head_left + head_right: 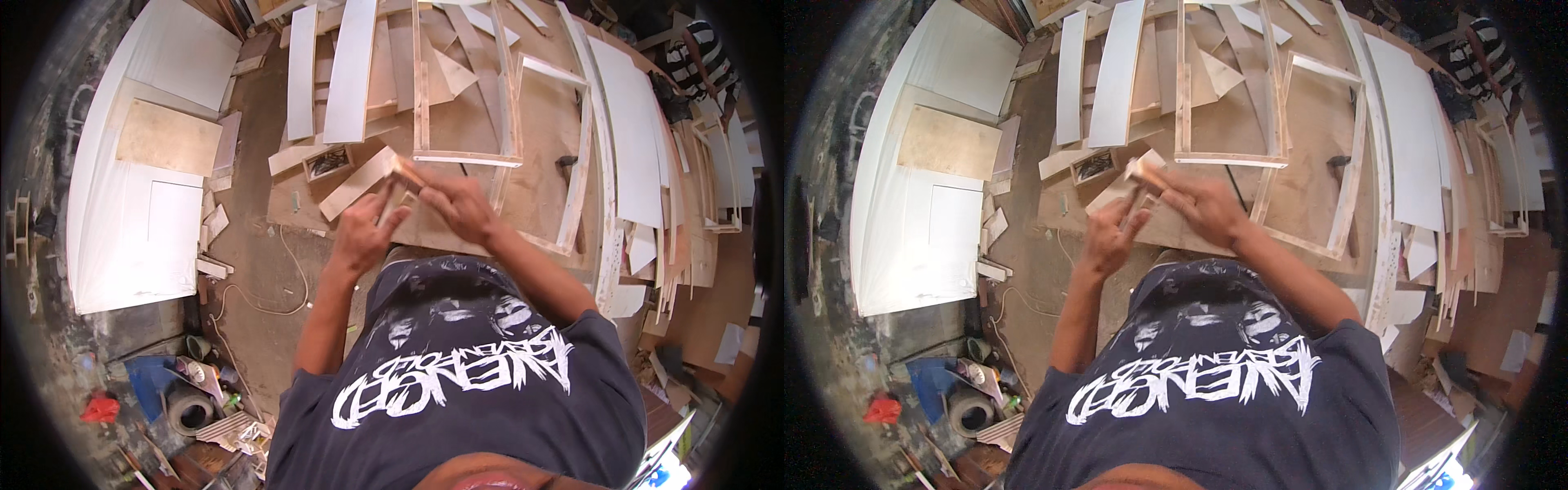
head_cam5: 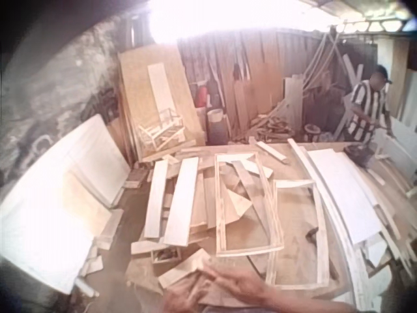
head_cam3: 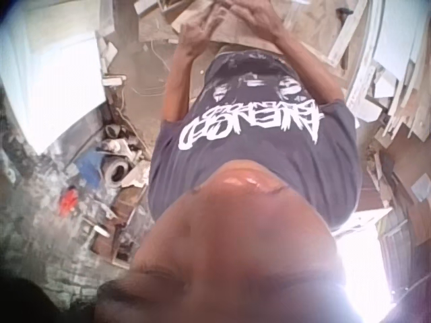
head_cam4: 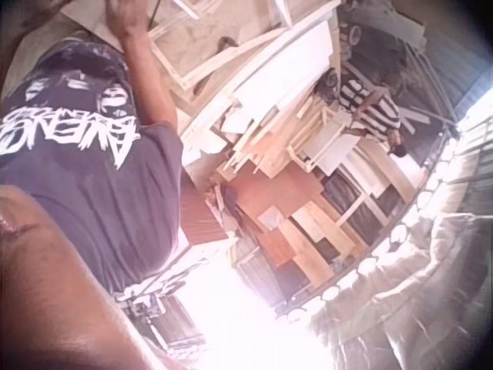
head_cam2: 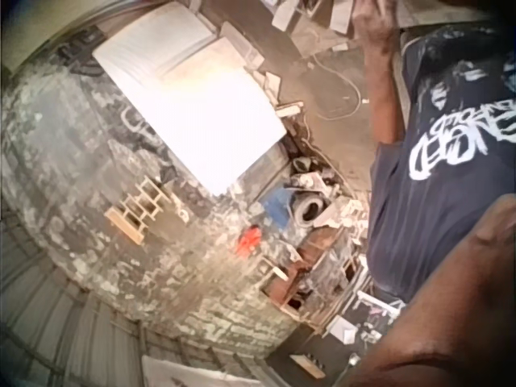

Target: The person sands a small wooden block with a sanding block and then uses a hand saw to cut a piece of wood.

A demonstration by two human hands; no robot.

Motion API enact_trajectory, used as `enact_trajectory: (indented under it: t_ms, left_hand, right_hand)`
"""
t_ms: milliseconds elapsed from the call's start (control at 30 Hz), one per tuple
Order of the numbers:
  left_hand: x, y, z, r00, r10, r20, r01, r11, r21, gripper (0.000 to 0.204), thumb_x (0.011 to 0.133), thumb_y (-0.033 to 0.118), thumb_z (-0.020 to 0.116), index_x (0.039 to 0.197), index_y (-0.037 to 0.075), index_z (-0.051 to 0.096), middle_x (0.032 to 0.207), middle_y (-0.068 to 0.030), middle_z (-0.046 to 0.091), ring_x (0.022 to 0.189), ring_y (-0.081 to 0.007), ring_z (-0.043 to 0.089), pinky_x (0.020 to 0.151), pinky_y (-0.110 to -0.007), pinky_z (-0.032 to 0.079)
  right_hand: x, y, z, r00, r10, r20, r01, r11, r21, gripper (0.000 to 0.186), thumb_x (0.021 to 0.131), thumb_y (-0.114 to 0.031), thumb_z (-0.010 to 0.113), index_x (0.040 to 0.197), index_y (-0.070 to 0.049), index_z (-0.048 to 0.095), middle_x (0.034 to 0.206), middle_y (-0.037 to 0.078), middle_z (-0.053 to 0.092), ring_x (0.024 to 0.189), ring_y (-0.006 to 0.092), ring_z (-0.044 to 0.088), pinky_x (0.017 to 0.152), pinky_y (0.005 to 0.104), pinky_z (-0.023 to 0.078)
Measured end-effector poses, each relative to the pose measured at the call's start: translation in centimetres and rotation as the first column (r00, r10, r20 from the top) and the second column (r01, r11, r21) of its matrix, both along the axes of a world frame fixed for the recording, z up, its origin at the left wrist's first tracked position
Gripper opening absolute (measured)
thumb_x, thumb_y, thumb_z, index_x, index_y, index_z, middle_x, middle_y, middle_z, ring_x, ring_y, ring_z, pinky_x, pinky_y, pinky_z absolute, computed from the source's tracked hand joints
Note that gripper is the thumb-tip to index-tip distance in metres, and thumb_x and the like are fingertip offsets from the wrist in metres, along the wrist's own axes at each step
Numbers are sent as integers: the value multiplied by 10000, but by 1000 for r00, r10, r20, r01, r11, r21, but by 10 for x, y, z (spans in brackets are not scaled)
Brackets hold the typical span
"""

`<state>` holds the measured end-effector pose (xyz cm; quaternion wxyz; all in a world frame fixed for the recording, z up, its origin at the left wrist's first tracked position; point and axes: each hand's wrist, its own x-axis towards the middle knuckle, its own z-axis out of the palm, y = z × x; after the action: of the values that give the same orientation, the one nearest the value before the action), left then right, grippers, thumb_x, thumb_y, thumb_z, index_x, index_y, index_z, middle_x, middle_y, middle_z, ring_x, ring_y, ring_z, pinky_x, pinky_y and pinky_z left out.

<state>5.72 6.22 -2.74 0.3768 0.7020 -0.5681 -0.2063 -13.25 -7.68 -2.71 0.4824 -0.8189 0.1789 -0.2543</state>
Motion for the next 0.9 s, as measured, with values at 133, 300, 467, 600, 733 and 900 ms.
enact_trajectory:
  t_ms: [133,300,467,600,733,900]
  left_hand:
    - [36,2,-3,992,-69,-102,82,988,132,530,1044,462,640,1328,16,687,1044,-287,716,969,-462,703,850,-479,547]
    - [57,-15,-2,978,-183,-99,191,979,74,421,1047,404,642,1239,41,735,1060,-262,738,1008,-454,711,857,-484,548]
    - [84,-12,-3,967,-202,-152,217,972,89,454,1039,410,651,1313,54,717,1042,-274,733,978,-461,706,850,-496,542]
    - [107,-17,-29,961,-268,-74,273,959,79,458,1029,402,667,1291,30,725,1033,-297,723,960,-473,703,835,-488,542]
    - [91,-14,-19,924,-342,-169,360,929,88,504,1023,375,675,1347,-11,692,1069,-299,726,981,-454,716,851,-472,545]
    - [101,0,-67,955,-125,-271,171,974,152,476,1040,357,653,1377,22,682,1213,-269,736,1119,-404,730,950,-440,552]
  right_hand:
    - [26,7,-5,992,-40,-119,44,999,32,506,1092,-353,556,1558,-156,547,1479,201,618,1255,414,668,1025,432,545]
    - [42,15,-17,976,-132,-171,147,987,73,490,1095,-328,553,1549,-145,557,1511,167,608,1361,358,613,1121,413,483]
    - [64,36,-4,960,-198,-199,225,966,126,461,1097,-296,542,1535,-159,582,1590,140,548,1444,311,558,1178,386,441]
    - [68,50,-3,945,-204,-254,229,971,71,504,1080,-375,580,1553,-200,563,1478,173,636,1330,371,637,1107,424,499]
    - [67,37,-50,903,-353,-247,387,916,109,502,1082,-418,571,1528,-188,590,1447,160,653,1288,408,645,1081,429,516]
    - [53,37,-122,792,-498,-353,544,838,40,526,1058,-432,608,1509,-161,604,1362,198,696,1200,422,676,1014,464,537]
